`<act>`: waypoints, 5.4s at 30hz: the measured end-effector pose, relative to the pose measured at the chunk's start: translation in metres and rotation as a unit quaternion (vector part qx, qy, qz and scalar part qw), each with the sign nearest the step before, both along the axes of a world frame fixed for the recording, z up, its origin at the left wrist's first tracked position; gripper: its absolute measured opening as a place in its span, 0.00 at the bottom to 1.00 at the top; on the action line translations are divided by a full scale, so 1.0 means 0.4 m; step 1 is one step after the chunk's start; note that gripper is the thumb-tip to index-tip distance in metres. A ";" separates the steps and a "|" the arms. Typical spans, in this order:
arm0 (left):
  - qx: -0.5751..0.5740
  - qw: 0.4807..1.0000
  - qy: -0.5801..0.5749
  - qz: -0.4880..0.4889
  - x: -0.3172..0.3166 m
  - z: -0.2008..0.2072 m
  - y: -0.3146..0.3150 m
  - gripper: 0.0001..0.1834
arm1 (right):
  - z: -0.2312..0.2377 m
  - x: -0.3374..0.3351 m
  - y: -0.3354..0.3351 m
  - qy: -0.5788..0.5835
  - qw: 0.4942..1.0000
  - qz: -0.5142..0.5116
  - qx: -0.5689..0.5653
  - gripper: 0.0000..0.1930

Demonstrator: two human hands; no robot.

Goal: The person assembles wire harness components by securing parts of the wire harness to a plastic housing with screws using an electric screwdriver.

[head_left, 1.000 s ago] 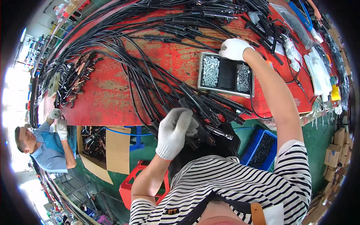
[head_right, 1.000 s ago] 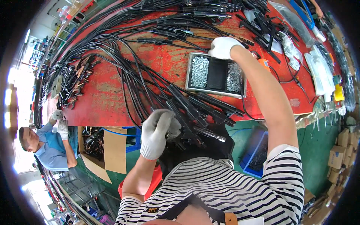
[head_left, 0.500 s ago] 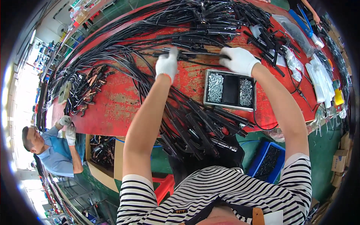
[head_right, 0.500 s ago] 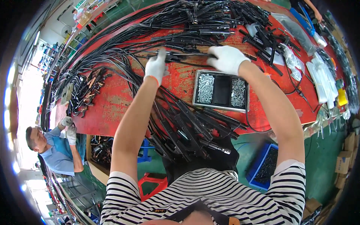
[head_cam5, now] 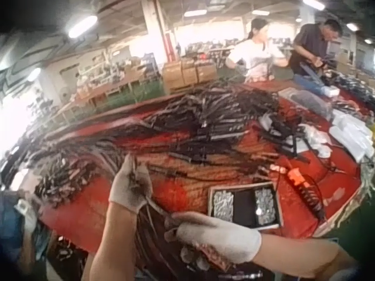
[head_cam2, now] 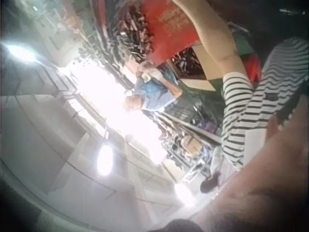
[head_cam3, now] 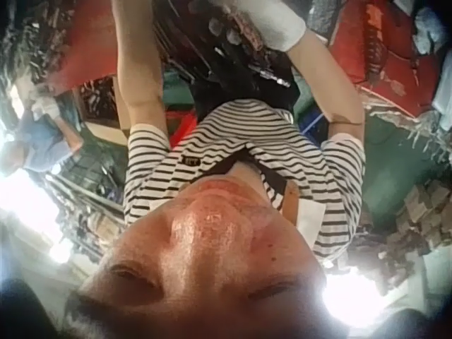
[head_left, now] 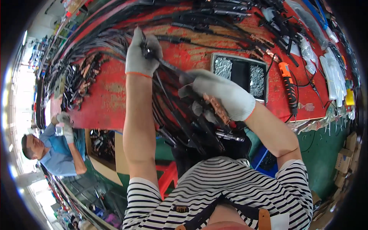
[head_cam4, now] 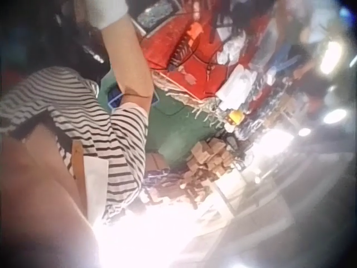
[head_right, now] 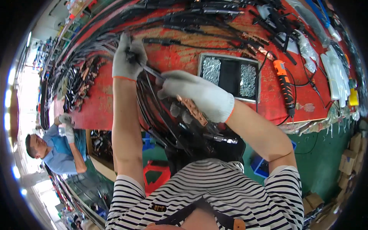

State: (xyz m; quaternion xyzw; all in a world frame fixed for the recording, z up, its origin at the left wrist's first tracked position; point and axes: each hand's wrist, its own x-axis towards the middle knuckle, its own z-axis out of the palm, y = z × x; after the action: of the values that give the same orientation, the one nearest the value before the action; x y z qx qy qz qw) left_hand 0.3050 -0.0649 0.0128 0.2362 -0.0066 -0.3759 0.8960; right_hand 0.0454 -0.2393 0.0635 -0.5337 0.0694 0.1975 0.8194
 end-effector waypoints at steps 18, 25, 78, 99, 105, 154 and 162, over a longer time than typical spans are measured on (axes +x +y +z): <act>0.211 0.973 0.036 0.091 -0.390 -0.072 0.068 0.21 | -0.172 -0.176 0.131 -0.061 0.970 -0.217 -0.091 0.26; 0.269 0.960 0.028 0.075 -0.553 -0.015 0.041 0.23 | -0.161 -0.181 0.186 -0.115 0.941 -0.303 -0.104 0.23; 0.182 0.967 -0.042 0.173 -0.649 -0.029 0.018 0.15 | -0.183 -0.117 0.227 -0.179 0.907 -0.354 -0.143 0.19; 0.110 0.974 -0.112 0.165 -0.619 -0.054 0.029 0.14 | -0.184 -0.085 0.256 -0.244 0.848 -0.417 -0.217 0.18; 0.211 0.952 -0.130 0.179 -0.600 -0.026 -0.004 0.15 | -0.152 -0.093 0.244 -0.234 0.826 -0.450 -0.245 0.16; 0.373 0.913 -0.157 0.044 -0.737 -0.052 0.123 0.22 | -0.155 -0.093 0.148 0.019 0.991 -0.128 0.031 0.35; 0.365 0.916 -0.165 0.026 -0.727 -0.034 0.132 0.18 | -0.107 -0.084 0.049 -0.040 0.977 -0.016 -0.209 0.30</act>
State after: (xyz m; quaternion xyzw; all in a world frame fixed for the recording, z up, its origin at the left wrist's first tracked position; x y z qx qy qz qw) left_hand 0.0142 -0.0119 -0.0006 0.6055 -0.0104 -0.2844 0.7432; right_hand 0.0119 -0.2196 0.0207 -0.6991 0.0844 0.1443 0.6952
